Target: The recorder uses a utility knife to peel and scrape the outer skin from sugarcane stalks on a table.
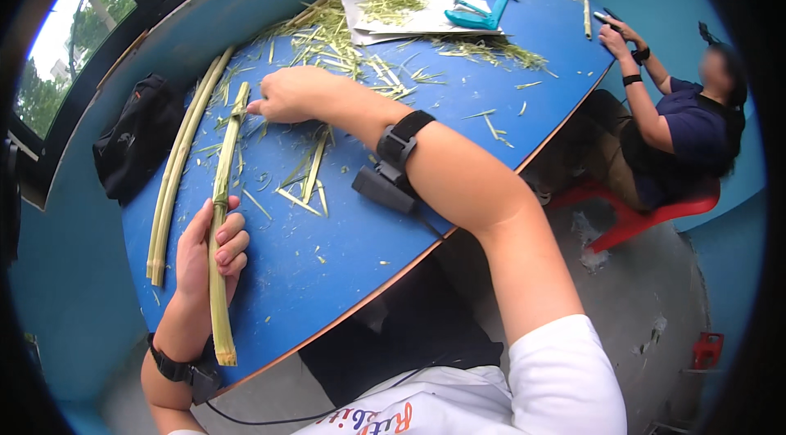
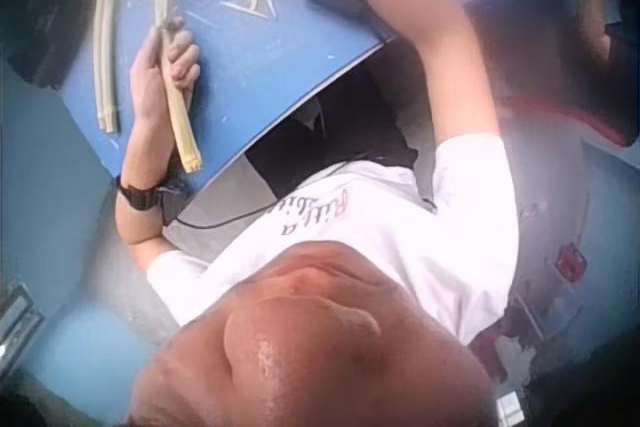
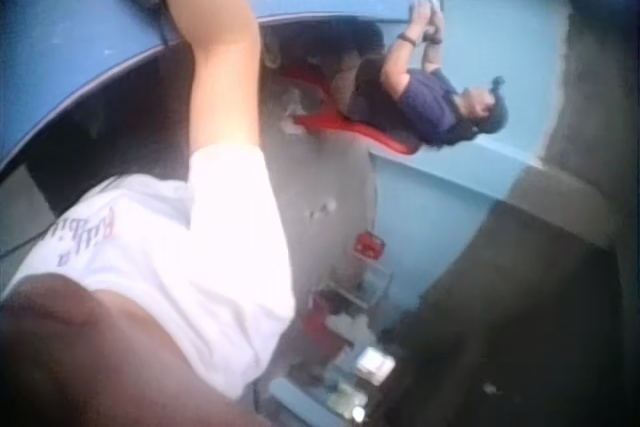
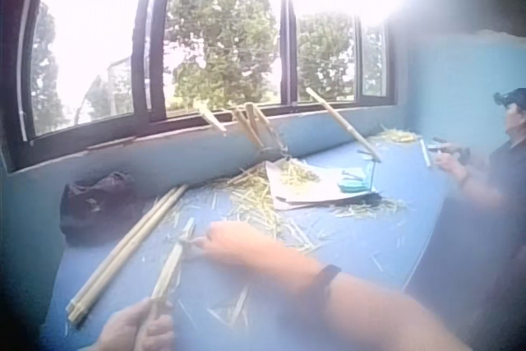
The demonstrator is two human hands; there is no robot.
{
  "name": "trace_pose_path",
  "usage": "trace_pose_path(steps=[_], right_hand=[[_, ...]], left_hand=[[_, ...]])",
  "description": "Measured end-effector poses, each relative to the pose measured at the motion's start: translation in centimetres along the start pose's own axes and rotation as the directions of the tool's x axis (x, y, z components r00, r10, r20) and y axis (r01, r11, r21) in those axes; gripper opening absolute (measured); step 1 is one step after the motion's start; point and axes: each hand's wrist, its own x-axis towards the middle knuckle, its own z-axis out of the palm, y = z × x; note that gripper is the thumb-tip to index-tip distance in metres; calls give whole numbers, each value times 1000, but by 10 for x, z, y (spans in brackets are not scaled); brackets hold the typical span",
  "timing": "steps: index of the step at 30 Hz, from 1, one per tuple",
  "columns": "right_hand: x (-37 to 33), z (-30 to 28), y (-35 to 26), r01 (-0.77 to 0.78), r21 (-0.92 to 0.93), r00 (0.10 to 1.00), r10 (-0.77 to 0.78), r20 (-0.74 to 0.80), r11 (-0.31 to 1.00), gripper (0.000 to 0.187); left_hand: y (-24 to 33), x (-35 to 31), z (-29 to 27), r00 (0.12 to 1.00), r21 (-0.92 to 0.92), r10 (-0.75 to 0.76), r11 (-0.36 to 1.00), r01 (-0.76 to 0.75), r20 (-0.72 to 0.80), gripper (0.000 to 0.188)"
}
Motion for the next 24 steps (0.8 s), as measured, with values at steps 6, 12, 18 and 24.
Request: trace_pose_path(steps=[6,12,18,24], right_hand=[[-9,2,-8,-35,-24,999,34,-13,999,52],[-9,-1,-7,-48,-41,999,48,18,998,51],[-7,-3,-10,-75,-76,997,74,-18,994,49],[-9,-2,-3,-98,-166,994,87,-71,981,49]], left_hand=[[-3,1,6,1000,30,-2,1000,2,-4,30],[-4,3,2,1000,50,-2,999,1,28,31],[-4,1,-1,1000,31,7,999,-7,6,30],[-6,5,4,1000,32,8,999,-8,14,31]])
